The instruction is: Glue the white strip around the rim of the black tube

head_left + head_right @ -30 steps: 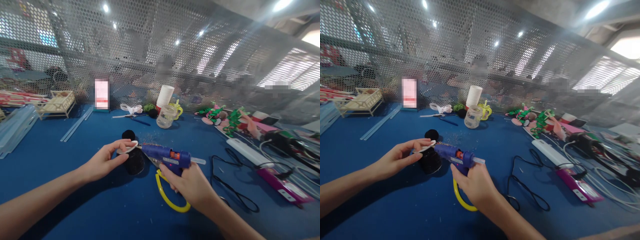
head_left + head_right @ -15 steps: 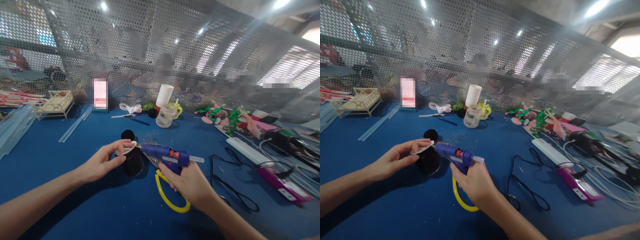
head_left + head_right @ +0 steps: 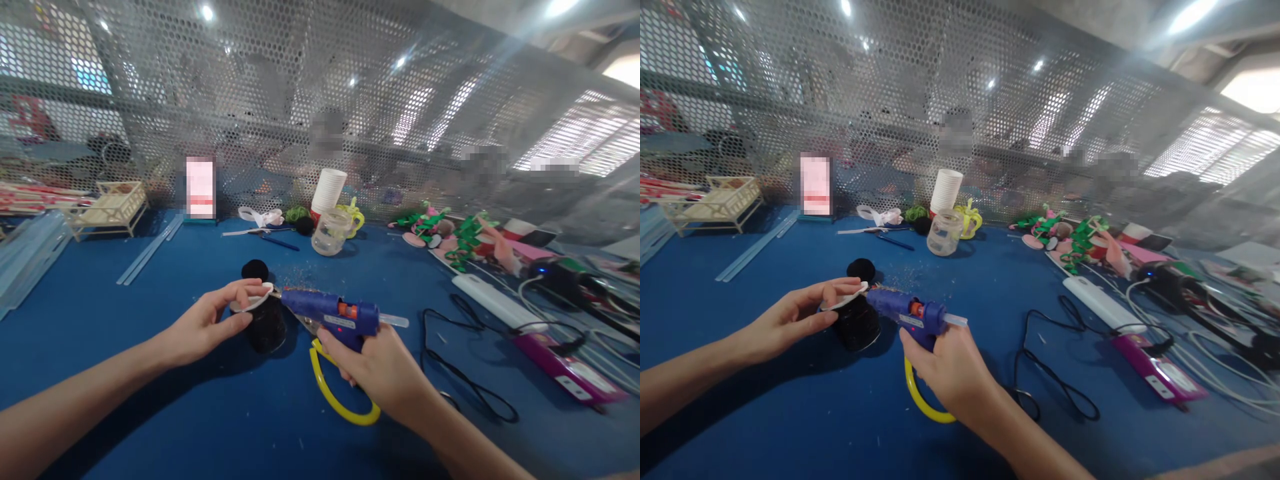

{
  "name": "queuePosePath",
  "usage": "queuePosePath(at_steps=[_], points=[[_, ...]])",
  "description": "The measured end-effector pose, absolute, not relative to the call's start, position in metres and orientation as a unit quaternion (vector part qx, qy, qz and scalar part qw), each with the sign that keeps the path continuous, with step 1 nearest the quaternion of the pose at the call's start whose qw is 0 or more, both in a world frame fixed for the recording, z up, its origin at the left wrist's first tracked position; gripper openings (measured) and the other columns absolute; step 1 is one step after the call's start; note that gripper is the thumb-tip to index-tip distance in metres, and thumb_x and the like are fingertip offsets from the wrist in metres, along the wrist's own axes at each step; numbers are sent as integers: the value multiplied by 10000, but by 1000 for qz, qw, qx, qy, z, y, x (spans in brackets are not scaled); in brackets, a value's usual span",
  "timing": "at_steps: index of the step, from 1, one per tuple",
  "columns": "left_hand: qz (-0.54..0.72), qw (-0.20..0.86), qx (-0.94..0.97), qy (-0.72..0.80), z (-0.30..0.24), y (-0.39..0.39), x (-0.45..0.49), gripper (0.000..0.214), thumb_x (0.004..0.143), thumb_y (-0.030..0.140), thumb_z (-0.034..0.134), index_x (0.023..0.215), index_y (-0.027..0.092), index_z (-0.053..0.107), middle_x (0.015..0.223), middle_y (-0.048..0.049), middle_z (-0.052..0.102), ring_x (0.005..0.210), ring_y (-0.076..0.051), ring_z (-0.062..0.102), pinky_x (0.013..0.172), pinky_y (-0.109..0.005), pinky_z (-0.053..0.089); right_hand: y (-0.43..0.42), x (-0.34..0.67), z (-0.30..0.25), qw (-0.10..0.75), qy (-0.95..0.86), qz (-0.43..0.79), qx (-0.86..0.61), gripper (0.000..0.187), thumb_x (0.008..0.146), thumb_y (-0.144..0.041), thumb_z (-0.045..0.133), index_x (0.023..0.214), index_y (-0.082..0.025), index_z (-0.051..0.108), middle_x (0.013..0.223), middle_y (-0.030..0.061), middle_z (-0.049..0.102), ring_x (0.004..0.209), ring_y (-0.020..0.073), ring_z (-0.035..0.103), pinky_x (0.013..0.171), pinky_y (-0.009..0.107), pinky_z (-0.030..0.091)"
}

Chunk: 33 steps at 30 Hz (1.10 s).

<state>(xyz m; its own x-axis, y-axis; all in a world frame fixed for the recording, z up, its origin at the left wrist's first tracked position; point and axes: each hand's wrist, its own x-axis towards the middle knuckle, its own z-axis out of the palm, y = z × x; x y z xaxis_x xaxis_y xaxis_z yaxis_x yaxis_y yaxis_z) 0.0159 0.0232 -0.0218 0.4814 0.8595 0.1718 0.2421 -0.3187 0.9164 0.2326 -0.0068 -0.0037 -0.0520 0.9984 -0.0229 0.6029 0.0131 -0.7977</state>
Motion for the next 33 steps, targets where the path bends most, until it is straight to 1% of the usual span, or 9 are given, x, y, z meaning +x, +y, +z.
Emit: queuePosePath(at_steps=[4,10,13,16,19,22,27,30,33], points=[[340,449,737,373,-21,23,17,164,802,269,498,682,179,435,1245,-111,511,1237,-256,337,1007,-450,239,-7,233,-4,286,-650,321,-627,199,678,-306,494,519,-195,450,311,-51,418,269,96,404,319,215,358],[344,455,734,369,-23,23,16,155,808,240,488,678,176,431,1265,-114,491,1233,-253,348,1005,-452,244,-10,233,-8,295,-671,309,-606,196,682,-310,483,534,-180,492,308,-54,399,271,91,375,306,212,337],[344,461,728,374,-24,23,16,157,813,253,485,686,173,437,1292,-115,456,1234,-258,352,1001,-441,263,-11,231,-7,295,-683,310,-592,186,680,-309,476,562,-171,519,349,-43,428,297,94,399,320,210,350],[345,462,726,376,-23,23,16,167,815,267,485,685,174,435,1291,-115,454,1234,-258,353,1001,-434,269,-13,229,-7,281,-668,304,-619,197,660,-335,478,574,-169,538,374,-28,443,326,114,435,343,231,376],[345,459,728,374,-22,22,17,188,812,290,487,673,176,432,1277,-108,476,1238,-254,346,1005,-434,262,-15,228,-12,259,-641,296,-659,206,636,-368,499,542,-185,515,371,-26,436,334,126,446,354,248,382],[346,457,730,372,-22,23,17,203,809,310,491,667,176,434,1267,-109,489,1236,-253,347,1006,-437,258,-16,227,-16,260,-630,311,-663,215,633,-374,521,512,-202,477,365,-40,428,330,114,434,352,238,373],[344,458,731,372,-23,23,16,184,813,288,486,677,177,431,1276,-111,480,1235,-246,350,1006,-435,257,-15,227,-9,255,-631,316,-661,174,639,-313,519,517,-193,487,351,-40,428,327,112,439,347,228,380],[341,455,733,373,-22,23,16,161,813,259,481,684,177,429,1276,-116,477,1239,-251,343,1004,-444,258,-12,230,-3,274,-657,325,-623,178,661,-310,503,535,-184,496,326,-49,419,288,95,405,322,214,370],[338,442,743,373,-21,23,16,146,809,256,480,691,179,440,1255,-117,500,1242,-263,332,1007,-465,244,-8,232,-3,298,-644,338,-619,190,665,-298,509,517,-190,459,310,-55,418,260,85,391,295,199,352]])
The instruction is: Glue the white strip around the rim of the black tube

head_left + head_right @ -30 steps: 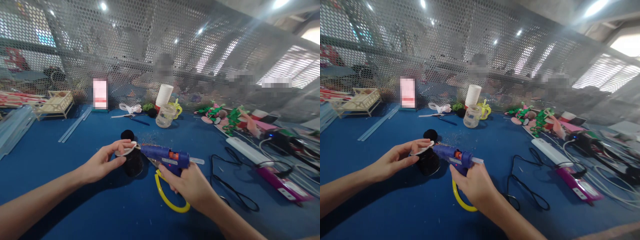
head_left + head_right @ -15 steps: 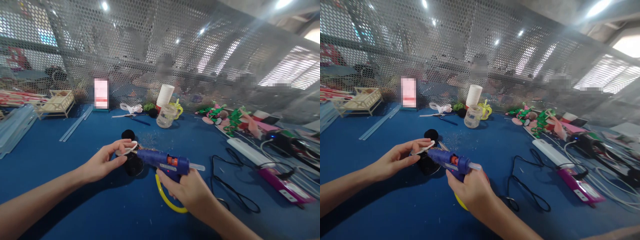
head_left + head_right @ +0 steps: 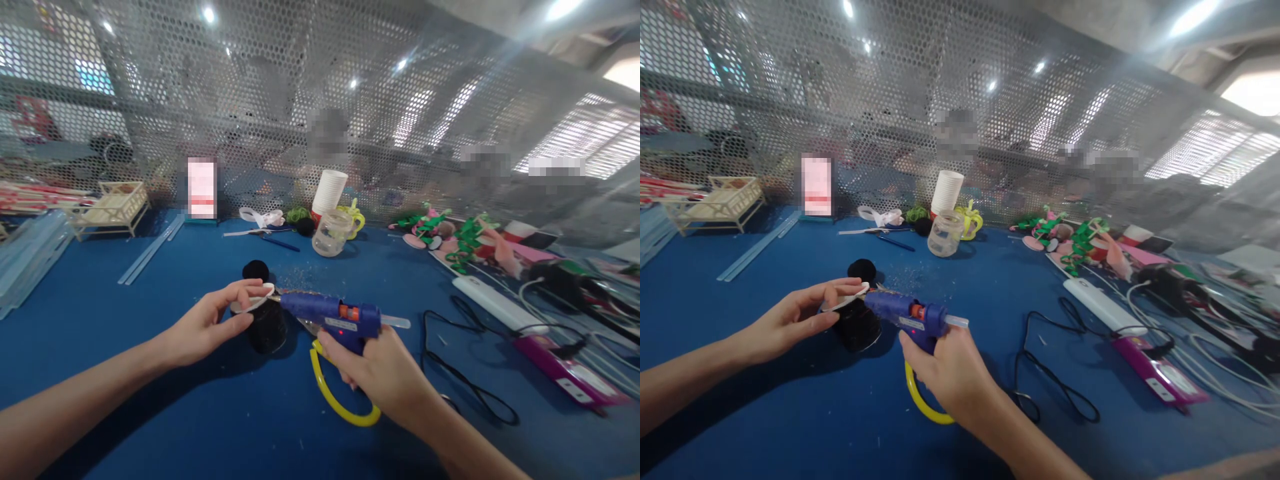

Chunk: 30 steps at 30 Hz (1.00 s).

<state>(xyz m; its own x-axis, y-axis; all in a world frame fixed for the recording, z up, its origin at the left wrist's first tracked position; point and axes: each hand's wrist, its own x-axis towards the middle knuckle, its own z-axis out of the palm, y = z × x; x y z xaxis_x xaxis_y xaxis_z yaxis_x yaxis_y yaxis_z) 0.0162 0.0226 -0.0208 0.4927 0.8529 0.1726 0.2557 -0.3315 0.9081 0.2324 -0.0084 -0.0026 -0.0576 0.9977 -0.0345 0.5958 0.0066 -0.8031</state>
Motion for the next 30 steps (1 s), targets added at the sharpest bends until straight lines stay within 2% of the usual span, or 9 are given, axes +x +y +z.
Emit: queuePosePath(at_steps=[6,14,22,30], points=[[337,430,745,382,-21,24,16,113,802,275,488,741,181,476,1245,-113,513,1242,-259,334,1009,-466,247,-5,233,-4,319,-627,347,-620,189,669,-295,508,524,-194,439,322,-65,408,272,76,396,291,183,348],[346,453,732,373,-22,22,16,159,803,269,497,681,181,447,1255,-99,506,1232,-251,350,1007,-453,249,-13,232,-8,282,-670,317,-609,180,672,-319,498,557,-183,519,364,-35,456,311,107,436,331,219,383],[350,447,738,365,-22,22,17,165,805,282,501,683,178,465,1247,-94,516,1242,-253,334,1017,-454,236,-16,231,-11,266,-653,321,-632,173,643,-335,531,542,-198,501,394,-28,471,346,119,464,359,232,400],[337,430,750,373,-23,24,16,156,808,286,495,707,173,456,1252,-116,507,1247,-268,315,1011,-467,230,-4,237,-2,293,-624,367,-624,170,679,-305,512,567,-193,451,328,-69,403,277,78,389,307,198,348]])
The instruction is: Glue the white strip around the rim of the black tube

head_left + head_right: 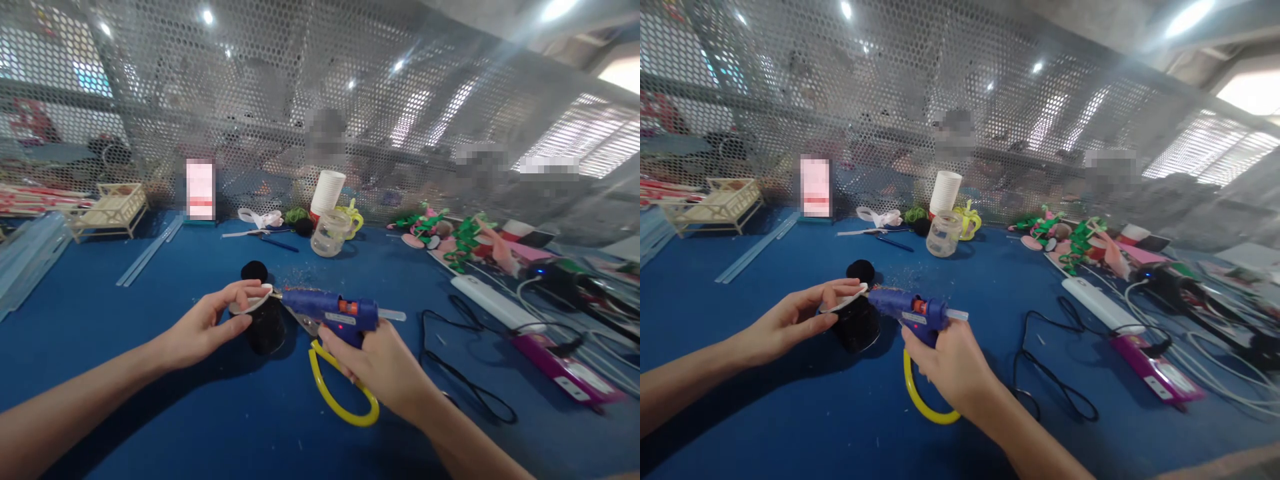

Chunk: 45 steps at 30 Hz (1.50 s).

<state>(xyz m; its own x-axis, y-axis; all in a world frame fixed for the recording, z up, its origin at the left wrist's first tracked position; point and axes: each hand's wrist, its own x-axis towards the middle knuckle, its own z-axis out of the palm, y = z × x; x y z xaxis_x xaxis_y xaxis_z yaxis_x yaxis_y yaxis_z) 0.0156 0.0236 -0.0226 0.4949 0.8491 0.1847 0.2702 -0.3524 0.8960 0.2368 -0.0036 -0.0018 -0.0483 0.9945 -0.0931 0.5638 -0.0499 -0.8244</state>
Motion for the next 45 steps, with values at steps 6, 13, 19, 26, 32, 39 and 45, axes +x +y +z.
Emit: queuePosePath(at_steps=[6,13,19,26,32,39,45], points=[[339,428,751,371,-23,24,15,150,816,267,482,702,179,437,1251,-115,505,1250,-259,311,1008,-461,235,2,241,-10,313,-648,392,-573,141,711,-307,505,662,-175,502,366,-76,411,297,69,390,292,180,340],[338,429,752,369,-24,24,15,155,817,263,475,697,181,420,1247,-121,504,1255,-254,297,1001,-457,237,7,244,-7,315,-658,385,-566,224,742,-325,499,581,-170,495,382,-56,438,340,79,435,381,207,399],[349,401,767,360,-27,26,13,128,818,245,463,711,181,432,1214,-120,528,1261,-251,288,1009,-471,219,43,261,-22,428,-591,320,-604,179,685,-332,561,710,-160,520,497,-29,545,425,110,512,465,234,426],[336,369,788,362,-26,26,11,91,808,215,461,731,189,420,1180,-114,554,1255,-241,300,995,-469,246,81,281,-47,351,-589,266,-677,281,765,-318,466,540,-163,533,509,44,582,458,149,553,476,258,415],[340,379,786,351,-21,23,12,105,804,233,470,716,182,444,1169,-113,563,1246,-253,310,994,-457,243,76,278,-41,308,-627,151,-699,191,733,-203,552,546,-166,536,669,119,596,813,272,583,702,359,408],[332,466,748,335,-13,19,16,128,802,244,488,703,164,479,1169,-101,555,1175,-251,402,968,-401,278,28,231,-2,299,-803,237,-458,44,716,-187,615,756,-184,596,787,6,583,736,122,547,678,235,419],[306,529,725,319,-8,17,17,139,781,251,518,687,156,480,1150,-94,563,1165,-239,410,959,-378,303,15,216,-3,307,-822,265,-399,88,729,-123,584,672,-166,532,708,-11,508,659,105,489,638,239,394]])
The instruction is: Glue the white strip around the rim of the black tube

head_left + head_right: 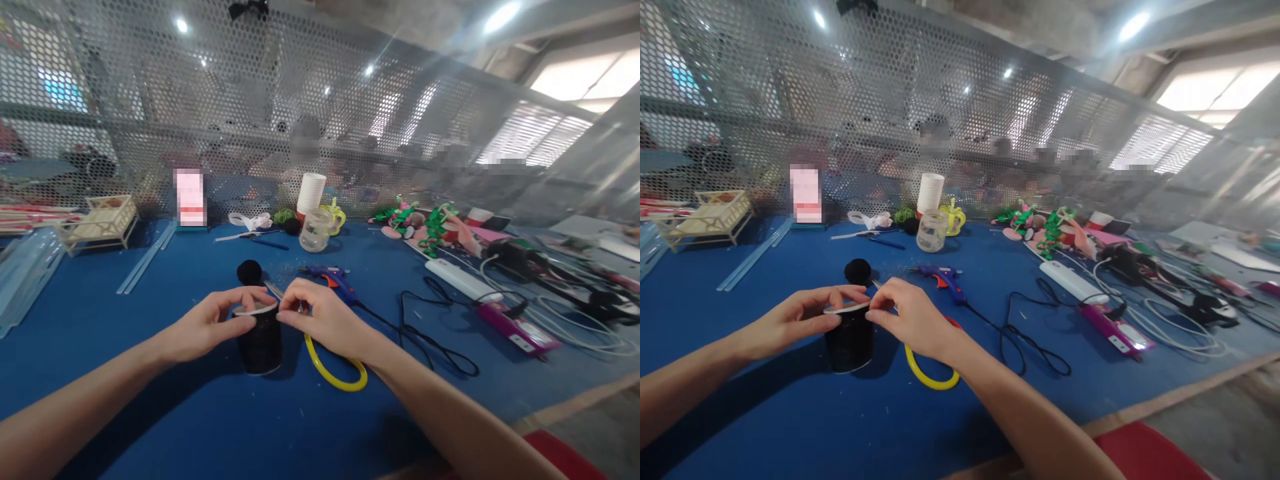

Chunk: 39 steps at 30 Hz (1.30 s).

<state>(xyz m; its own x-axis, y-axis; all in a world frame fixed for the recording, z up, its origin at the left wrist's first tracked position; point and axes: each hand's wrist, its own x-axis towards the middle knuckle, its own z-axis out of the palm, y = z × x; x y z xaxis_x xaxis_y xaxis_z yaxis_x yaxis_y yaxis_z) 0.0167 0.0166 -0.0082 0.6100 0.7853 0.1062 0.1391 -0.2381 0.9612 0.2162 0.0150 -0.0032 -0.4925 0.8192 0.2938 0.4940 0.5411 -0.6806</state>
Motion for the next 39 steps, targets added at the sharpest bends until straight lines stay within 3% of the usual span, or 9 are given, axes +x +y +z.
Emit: queuePosePath(at_steps=[8,15,25,31,39], points=[[279,542,725,320,-10,20,15,132,794,248,504,701,156,488,1173,-94,552,1190,-244,375,949,-388,315,10,221,-11,337,-830,237,-376,129,760,-133,486,650,-185,444,706,-4,467,646,111,446,581,234,374],[258,548,730,316,-9,20,16,140,801,244,496,694,154,487,1166,-86,551,1195,-238,368,956,-364,318,3,225,-8,333,-766,352,-422,106,773,-215,477,675,-189,449,561,-51,464,471,66,395,447,186,339],[242,528,747,324,-5,21,15,138,802,239,490,695,157,462,1194,-91,527,1128,-237,439,929,-346,328,9,226,-9,332,-741,388,-436,78,764,-237,502,787,-171,536,577,-49,454,493,72,393,464,193,336],[223,525,757,318,-4,22,12,146,818,254,467,708,158,473,1226,-87,504,1126,-233,446,906,-332,351,11,225,-9,298,-750,402,-432,207,780,-222,483,930,-153,607,576,-40,469,491,75,381,466,201,316],[208,524,758,327,-4,25,9,120,807,253,477,726,166,470,1246,-85,494,1155,-229,435,936,-332,331,18,225,-19,304,-750,424,-407,162,779,-219,482,844,-155,616,632,-24,517,544,81,415,510,201,334]])
